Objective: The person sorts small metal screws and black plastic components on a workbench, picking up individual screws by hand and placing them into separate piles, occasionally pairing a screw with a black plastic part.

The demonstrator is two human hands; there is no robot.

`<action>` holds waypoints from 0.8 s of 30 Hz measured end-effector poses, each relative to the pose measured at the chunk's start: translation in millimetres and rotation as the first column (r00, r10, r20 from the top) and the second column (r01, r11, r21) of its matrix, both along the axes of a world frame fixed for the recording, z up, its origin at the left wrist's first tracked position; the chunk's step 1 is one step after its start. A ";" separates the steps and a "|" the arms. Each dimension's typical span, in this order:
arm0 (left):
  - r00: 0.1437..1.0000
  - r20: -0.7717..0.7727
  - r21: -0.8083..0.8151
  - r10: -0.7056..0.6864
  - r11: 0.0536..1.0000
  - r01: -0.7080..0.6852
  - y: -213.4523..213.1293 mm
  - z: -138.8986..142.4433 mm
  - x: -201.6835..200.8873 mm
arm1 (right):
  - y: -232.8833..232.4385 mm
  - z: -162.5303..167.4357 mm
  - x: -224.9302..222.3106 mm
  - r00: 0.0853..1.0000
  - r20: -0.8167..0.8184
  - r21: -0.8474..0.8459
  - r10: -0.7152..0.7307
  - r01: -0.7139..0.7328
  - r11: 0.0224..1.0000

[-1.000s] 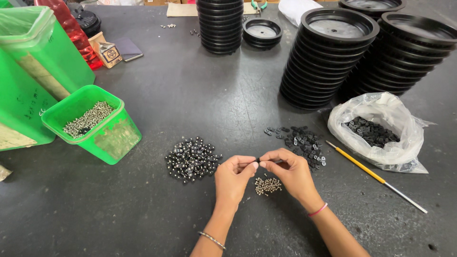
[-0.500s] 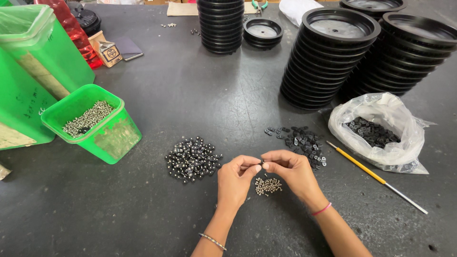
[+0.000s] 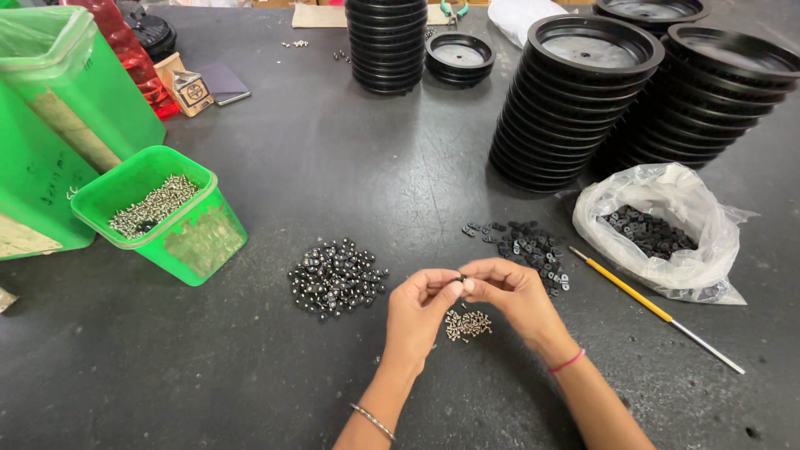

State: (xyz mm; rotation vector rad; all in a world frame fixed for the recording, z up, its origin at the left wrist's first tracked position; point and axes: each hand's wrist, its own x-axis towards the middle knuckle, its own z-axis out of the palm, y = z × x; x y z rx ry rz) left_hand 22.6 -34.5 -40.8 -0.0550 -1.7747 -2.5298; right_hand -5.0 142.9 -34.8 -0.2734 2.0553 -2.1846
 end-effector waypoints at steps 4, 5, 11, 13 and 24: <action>0.999 0.014 0.091 0.034 0.995 -0.035 -6.1 -4.0 -2.0 | 6.0 11.7 5.9 0.975 -0.206 0.482 0.081 0.029 0.876; 0.999 0.010 0.097 0.050 0.994 -0.051 -9.4 -2.5 -4.0 | 6.1 14.2 6.6 0.953 -0.274 0.626 0.128 0.076 0.776; 0.992 0.110 0.170 0.060 0.982 -0.078 -13.3 3.9 -6.7 | -2.6 18.3 9.3 0.922 -0.328 0.760 0.206 0.128 0.638; 0.993 0.116 0.153 0.034 0.987 -0.051 -11.6 2.8 -6.6 | -4.9 17.4 11.0 0.877 -0.412 0.771 0.248 0.190 0.607; 0.988 0.147 0.065 0.043 0.997 -0.053 -6.1 -7.9 -10.6 | -0.3 13.2 4.1 0.979 -0.171 0.192 -0.108 0.141 0.971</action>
